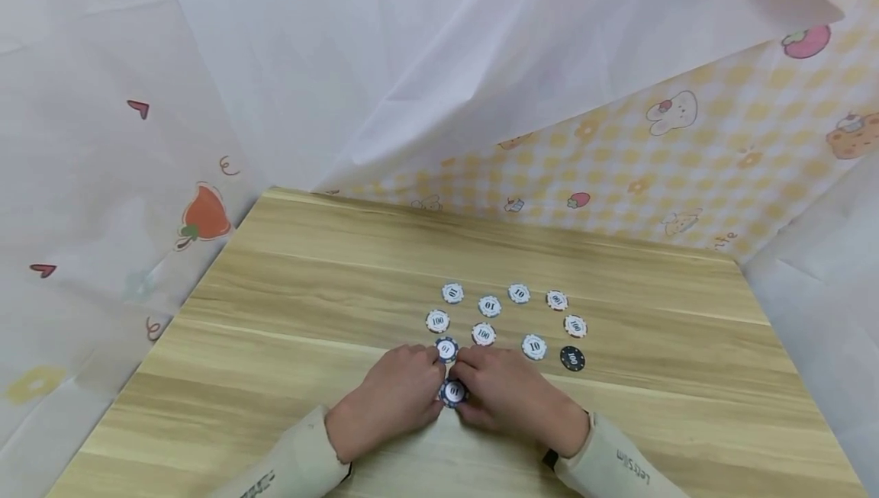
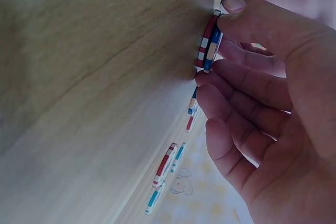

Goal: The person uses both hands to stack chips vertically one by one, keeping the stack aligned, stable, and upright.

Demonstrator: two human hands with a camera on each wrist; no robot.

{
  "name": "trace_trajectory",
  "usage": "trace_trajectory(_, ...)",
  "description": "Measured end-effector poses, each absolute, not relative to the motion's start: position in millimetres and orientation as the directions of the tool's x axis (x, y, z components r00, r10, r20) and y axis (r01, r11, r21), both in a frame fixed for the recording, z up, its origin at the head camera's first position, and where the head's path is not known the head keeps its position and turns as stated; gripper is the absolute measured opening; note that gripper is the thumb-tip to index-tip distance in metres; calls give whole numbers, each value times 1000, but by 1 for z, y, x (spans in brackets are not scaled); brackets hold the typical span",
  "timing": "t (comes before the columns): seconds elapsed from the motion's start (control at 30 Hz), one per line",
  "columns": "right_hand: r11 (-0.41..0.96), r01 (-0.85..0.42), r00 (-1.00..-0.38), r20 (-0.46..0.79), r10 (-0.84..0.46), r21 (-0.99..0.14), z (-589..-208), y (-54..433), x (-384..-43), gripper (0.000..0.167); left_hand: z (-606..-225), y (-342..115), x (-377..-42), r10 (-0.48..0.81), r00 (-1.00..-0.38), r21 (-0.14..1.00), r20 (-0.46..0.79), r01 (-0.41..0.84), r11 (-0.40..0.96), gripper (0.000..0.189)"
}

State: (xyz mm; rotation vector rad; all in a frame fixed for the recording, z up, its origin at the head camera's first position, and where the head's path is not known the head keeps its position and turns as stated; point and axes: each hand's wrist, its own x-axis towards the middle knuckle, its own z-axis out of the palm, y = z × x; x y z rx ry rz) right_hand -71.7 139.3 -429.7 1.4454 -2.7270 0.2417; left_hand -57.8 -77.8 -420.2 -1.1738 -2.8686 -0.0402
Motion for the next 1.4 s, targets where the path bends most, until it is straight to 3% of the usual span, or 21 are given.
trace_trajectory(0.7, 554, -819, -572, 142, -808, -151, -425, 145, -70, 28, -421, -77, -58, 688, -724, 17, 54, 689, 724, 29)
trace_trajectory(1.03, 643, -741, -666, 87, -741, -193, -419, 175, -67, 38, -420, -75, -60, 677, -736, 14, -7, 677, 736, 33)
trace_trajectory(1.4, 702, -690, -723, 107, -683, -178, -417, 208, -62, 31, -419, -74, -59, 677, -736, 25, -23, 676, 736, 32)
